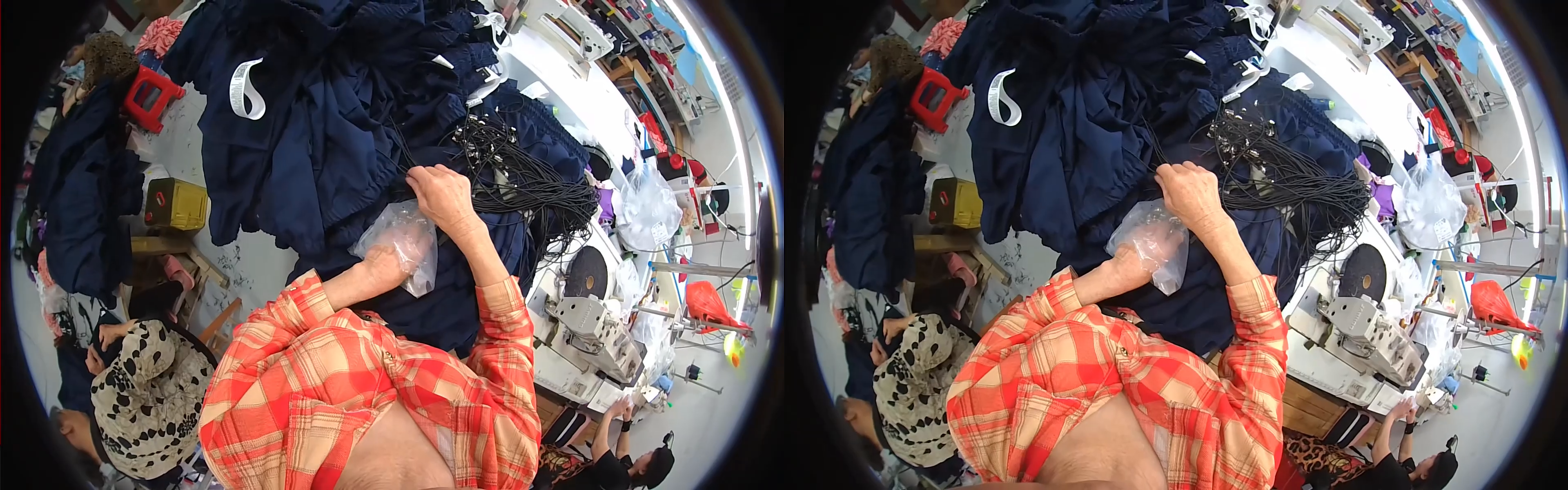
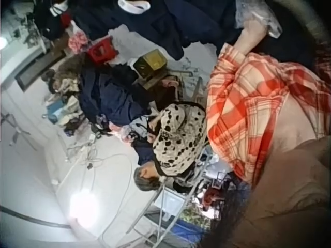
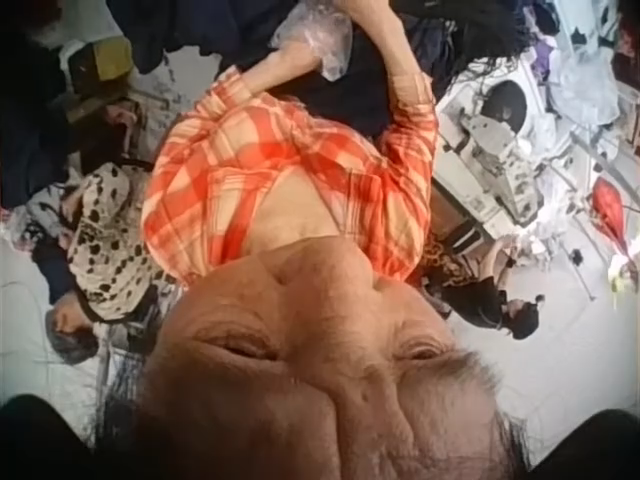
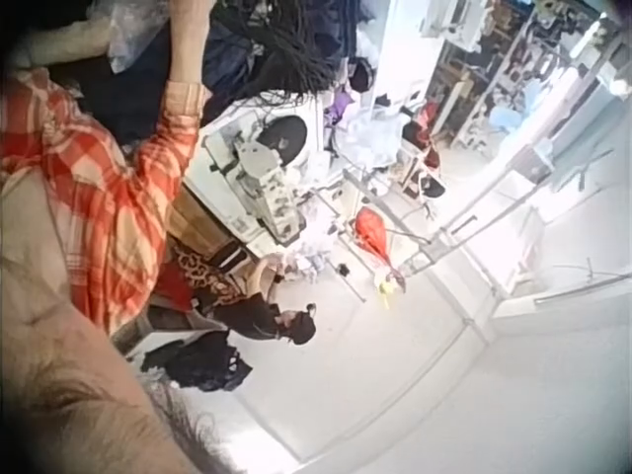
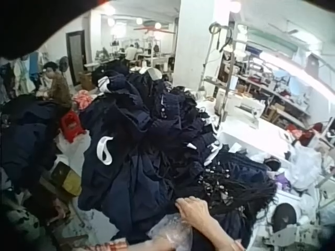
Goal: Attaching small metal tips to the ends of black cord drawstrings.
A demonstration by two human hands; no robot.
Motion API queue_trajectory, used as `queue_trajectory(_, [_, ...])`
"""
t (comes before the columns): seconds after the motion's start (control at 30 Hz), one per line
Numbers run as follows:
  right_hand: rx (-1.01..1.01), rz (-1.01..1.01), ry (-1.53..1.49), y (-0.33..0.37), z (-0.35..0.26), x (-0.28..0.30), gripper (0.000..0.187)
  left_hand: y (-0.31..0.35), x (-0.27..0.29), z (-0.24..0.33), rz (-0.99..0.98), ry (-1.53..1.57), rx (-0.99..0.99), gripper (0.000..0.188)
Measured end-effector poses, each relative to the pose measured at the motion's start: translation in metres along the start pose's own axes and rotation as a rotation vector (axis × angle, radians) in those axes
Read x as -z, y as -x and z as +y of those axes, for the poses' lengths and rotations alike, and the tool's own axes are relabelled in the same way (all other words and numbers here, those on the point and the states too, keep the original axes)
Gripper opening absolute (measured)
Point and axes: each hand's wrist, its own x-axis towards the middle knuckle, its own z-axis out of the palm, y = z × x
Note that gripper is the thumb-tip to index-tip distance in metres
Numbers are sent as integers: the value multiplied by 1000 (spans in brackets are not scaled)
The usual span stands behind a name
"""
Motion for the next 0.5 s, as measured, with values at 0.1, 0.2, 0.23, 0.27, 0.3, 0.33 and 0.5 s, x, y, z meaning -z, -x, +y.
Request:
queue_trajectory(0.1, [-74, 137, -339, 1, -7, 22, 14, -10, 2, 5, -46, -62, 45, 27])
queue_trajectory(0.2, [-279, 143, -616, 1, -24, 52, 10, -14, -4, 1, -120, -116, 54, 24])
queue_trajectory(0.23, [-271, 150, -646, 2, -25, 60, 10, -13, -10, -2, -107, -110, -12, 23])
queue_trajectory(0.27, [-253, 160, -640, 2, -26, 65, 10, -12, -14, -4, -92, -124, -13, 23])
queue_trajectory(0.3, [-279, 182, -692, 4, -28, 70, 11, -8, -14, -3, -46, -86, -17, 22])
queue_trajectory(0.33, [-304, 203, -745, 6, -30, 75, 12, -5, -14, -3, -1, -48, -21, 22])
queue_trajectory(0.5, [-348, 175, -961, 13, -36, 90, 18, -3, -6, 1, 33, -9, -2, 23])
